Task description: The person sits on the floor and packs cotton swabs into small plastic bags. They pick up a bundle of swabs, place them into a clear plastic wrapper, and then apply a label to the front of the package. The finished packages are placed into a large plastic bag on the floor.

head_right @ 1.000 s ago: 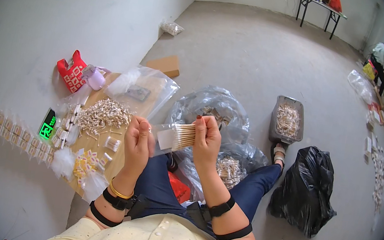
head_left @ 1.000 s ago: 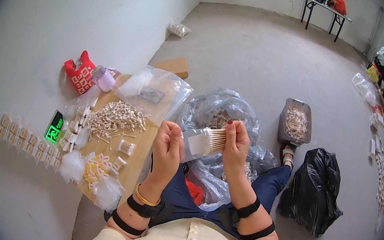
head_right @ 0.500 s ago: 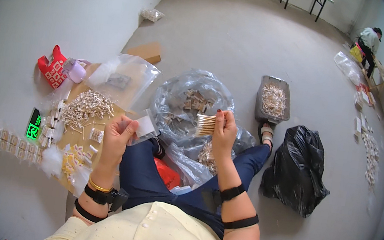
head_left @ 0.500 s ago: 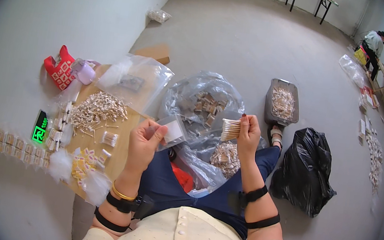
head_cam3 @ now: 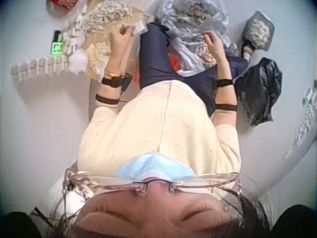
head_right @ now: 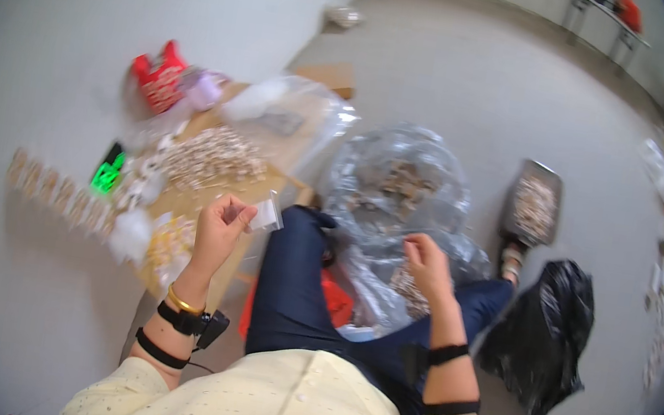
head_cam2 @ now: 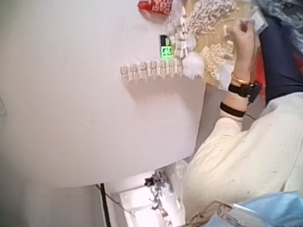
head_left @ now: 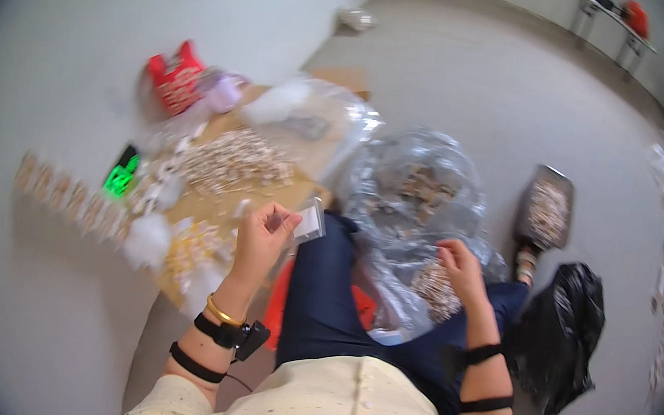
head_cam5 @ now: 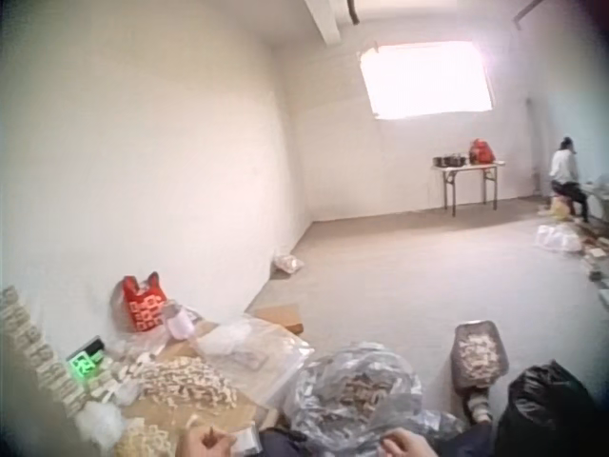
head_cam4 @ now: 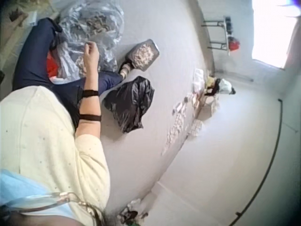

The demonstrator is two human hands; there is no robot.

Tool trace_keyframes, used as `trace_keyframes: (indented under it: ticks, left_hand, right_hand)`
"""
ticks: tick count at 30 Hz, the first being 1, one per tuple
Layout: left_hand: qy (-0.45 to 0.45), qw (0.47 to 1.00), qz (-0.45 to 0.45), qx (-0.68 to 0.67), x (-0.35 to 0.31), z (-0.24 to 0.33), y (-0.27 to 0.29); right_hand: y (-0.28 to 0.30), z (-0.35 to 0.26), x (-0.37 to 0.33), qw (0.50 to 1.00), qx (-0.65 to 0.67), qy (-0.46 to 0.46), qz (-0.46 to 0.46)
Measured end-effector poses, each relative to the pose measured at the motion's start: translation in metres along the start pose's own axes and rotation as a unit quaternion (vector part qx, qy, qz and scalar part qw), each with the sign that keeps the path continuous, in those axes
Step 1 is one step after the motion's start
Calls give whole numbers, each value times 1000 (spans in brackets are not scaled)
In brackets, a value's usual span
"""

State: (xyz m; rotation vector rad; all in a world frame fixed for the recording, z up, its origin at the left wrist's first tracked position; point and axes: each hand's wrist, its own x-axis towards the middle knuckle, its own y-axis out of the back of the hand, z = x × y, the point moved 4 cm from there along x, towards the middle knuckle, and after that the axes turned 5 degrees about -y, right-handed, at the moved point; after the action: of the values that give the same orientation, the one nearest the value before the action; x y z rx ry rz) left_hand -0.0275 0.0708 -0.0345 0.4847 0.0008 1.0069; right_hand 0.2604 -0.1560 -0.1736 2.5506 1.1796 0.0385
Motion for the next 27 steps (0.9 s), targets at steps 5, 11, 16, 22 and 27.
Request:
trace_keyframes:
  ticks: [5, 11, 16, 22, 27]
  left_hand:
    - [62, 963, 155, 212, -21, -77, 153]
    - [141, 881, 115, 436, -55, -150, 236]
    - [122, 853, 121, 492, -43, -153, 240]
    - [138, 857, 138, 477, -35, -117, 243]
    - [21, 896, 166, 411, -65, -93, 230]
  right_hand:
    - [-5, 35, -2, 995, 45, -57, -66]
    - [-15, 31, 4, 994, -38, -56, -83]
    - [-20, 21, 9, 994, -50, -63, -78]
    - [-28, 23, 11, 993, -58, -64, -80]
    - [-34, 20, 16, 992, -49, -75, -85]
